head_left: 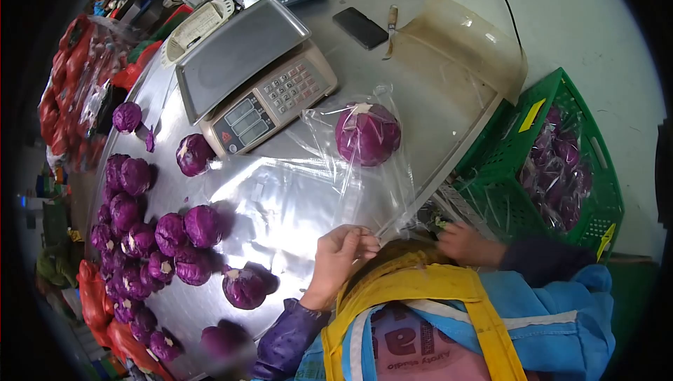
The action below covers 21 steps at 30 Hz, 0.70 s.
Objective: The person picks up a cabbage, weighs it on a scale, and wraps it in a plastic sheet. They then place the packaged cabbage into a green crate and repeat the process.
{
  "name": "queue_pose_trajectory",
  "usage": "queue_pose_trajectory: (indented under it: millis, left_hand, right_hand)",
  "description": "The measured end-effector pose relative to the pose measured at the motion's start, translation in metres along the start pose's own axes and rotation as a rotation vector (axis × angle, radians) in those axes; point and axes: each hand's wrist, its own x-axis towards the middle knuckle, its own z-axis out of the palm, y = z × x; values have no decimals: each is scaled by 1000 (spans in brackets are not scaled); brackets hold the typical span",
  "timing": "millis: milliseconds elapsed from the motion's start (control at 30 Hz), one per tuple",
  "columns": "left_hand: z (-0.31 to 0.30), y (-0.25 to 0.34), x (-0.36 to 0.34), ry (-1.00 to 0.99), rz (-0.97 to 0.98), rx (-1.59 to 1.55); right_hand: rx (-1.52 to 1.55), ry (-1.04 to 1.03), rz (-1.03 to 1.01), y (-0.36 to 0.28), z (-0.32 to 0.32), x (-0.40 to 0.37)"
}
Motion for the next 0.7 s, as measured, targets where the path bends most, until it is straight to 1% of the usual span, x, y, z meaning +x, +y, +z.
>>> queue_pose_trajectory:
  millis: [33, 67, 100, 133, 200, 233, 267, 300, 333, 400, 433, 500, 533, 667, 700]
  left_hand:
    - [-2, 1, 0, -4, -1, -2]
    - [-3, 2, -1, -22, -8, 12]
    - [-4, 2, -1, -38, -12, 25]
    - [-5, 3, 1, -39, -7, 21]
    - [-8, 5, 0, -60, 11, 51]
    - [-10, 6, 0, -73, 5, 60]
    - [-12, 7, 1, -59, 5, 70]
    - [-13, 7, 1, -43, 6, 80]
    - [-13, 7, 2, -35, 8, 95]
    - [-12, 7, 2, -50, 8, 99]
    - [-13, 8, 1, -63, 10, 100]
    - [-11, 10, 1, -49, 1, 100]
    - [-10, 11, 0, -36, -8, 89]
    - [-13, 12, -5, 10, -35, 52]
    - [-15, 10, -5, 12, -45, 40]
  right_hand:
    - [-60, -431, 69, 11, 36, -52]
    - [58, -556, 299, 14, 69, -113]
    - [311, -290, 656, 6, 92, -158]
    - [304, -290, 656, 20, 121, -189]
    - [353, -539, 571, 15, 63, -147]
    - [377, -656, 531, 15, 46, -123]
    - [429, -209, 621, 25, 59, -101]
    - [366, 19, 657, 30, 25, -53]
    - [246, 286, 628, 24, -20, -11]
    - [-39, 452, 471, 33, -40, 31]
    - [-33, 461, 473, 38, -39, 41]
    - [-220, 425, 118, 49, -28, 54]
    - [-179, 433, 28, 53, -17, 53]
    - [-97, 389, 17, 59, 4, 42]
    - [-12, 421, 34, 56, 4, 45]
